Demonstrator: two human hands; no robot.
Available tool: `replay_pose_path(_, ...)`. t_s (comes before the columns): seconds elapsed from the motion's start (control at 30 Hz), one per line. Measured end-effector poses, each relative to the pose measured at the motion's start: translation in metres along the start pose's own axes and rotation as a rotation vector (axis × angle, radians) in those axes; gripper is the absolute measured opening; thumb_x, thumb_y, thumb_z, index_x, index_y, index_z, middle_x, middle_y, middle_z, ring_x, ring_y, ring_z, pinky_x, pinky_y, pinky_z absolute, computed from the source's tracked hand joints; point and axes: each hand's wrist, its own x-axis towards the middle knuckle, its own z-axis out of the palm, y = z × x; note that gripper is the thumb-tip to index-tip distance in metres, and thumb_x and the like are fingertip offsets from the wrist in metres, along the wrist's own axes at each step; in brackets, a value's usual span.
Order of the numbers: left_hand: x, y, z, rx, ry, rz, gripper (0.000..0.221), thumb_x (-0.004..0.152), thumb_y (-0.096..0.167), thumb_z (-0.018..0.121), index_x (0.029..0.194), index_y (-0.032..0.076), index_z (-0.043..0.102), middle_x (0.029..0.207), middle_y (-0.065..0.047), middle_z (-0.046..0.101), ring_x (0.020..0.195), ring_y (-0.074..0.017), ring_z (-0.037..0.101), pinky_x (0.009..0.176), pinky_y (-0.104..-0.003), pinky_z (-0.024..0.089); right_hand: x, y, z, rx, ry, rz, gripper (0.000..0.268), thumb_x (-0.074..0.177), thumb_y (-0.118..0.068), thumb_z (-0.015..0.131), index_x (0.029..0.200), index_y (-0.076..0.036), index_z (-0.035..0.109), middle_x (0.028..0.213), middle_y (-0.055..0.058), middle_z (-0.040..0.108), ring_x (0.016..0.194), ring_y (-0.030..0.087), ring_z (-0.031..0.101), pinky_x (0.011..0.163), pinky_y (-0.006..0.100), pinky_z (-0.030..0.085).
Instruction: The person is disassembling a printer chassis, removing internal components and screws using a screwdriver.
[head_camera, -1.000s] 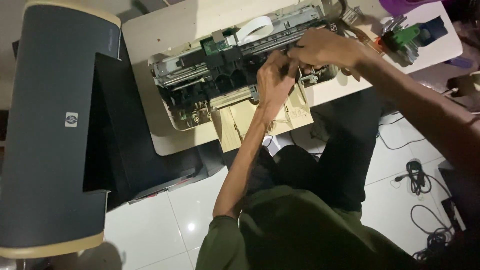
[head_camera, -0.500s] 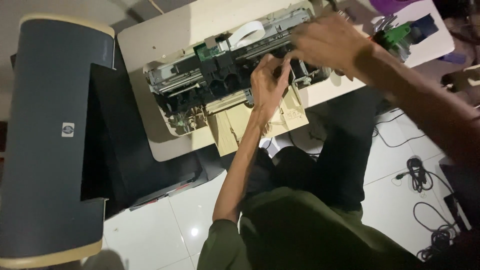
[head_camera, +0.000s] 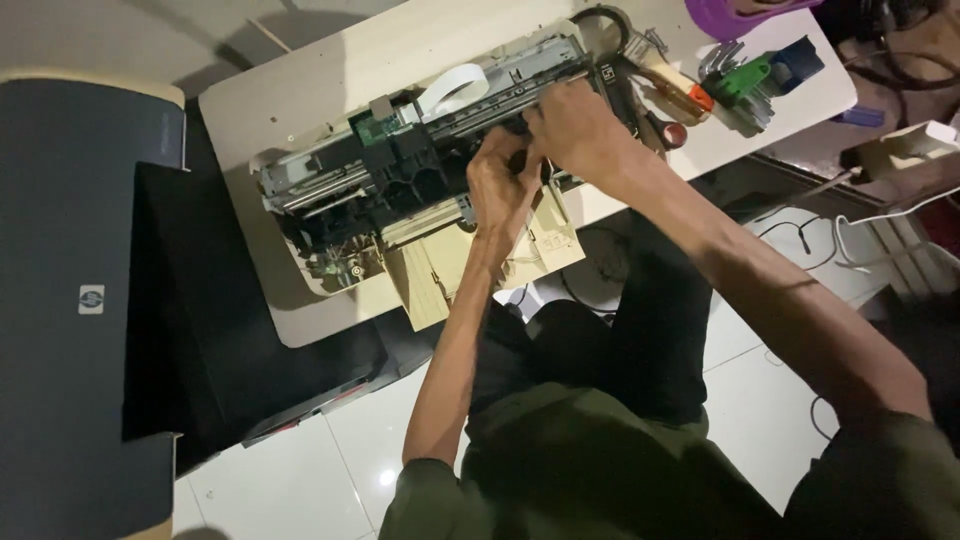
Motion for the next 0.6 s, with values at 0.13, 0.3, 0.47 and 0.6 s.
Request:
replay_pose_path(0.13,-0.001,0.004,-0.005,-0.024,-0.03,-0.005,0.029,0.098,0.025,0.062,0.079,0.004,0.059,0.085,-0.01,0.062,0.063,-0.018,0.057,0.056,-0.035,0.043,-0.01,-0.006,0.01,-0.421,0.272,-0.205,0.009,0.09,0.005,0.068,0.097,-0.002,0.066,0.084,0.012,0.067,0.067,0.023,0.07,0.051,0.036,0.06)
replay_pose_path(0.3,-0.001,0.003,-0.003,-0.023,0.006,-0.002,0.034,0.101,0.025,0.06,0.075,0.002,0.057,0.076,-0.007,0.052,0.057,-0.017,0.049,0.052,-0.038,0.034,-0.013,0.016,-0.021,-0.651,0.227,-0.566,0.029,0.085,-0.013,0.077,0.113,-0.018,0.07,0.109,0.004,0.069,0.087,0.018,0.07,0.078,0.034,0.061)
replay_pose_path(0.47,-0.001,-0.01,0.001,0.029,-0.022,0.056,0.022,0.097,0.01,0.062,0.076,0.001,0.059,0.074,-0.009,0.053,0.065,-0.0199,0.046,0.057,-0.038,0.036,-0.032,-0.001,-0.042,-0.043,0.133,-0.354,0.036,0.11,-0.037,0.056,0.127,-0.007,0.068,0.103,0.012,0.062,0.083,0.034,0.068,0.06,0.048,0.056)
replay_pose_path(0.6,-0.009,-0.036,0.008,-0.003,-0.018,-0.04,0.021,0.096,0.014,0.066,0.079,0.004,0.059,0.074,-0.007,0.053,0.065,-0.0199,0.054,0.059,-0.033,0.04,-0.041,-0.009,-0.025,0.443,0.314,-0.365,0.02,0.105,-0.014,0.069,0.1,0.004,0.077,0.076,0.02,0.066,0.065,0.037,0.063,0.054,0.038,0.052)
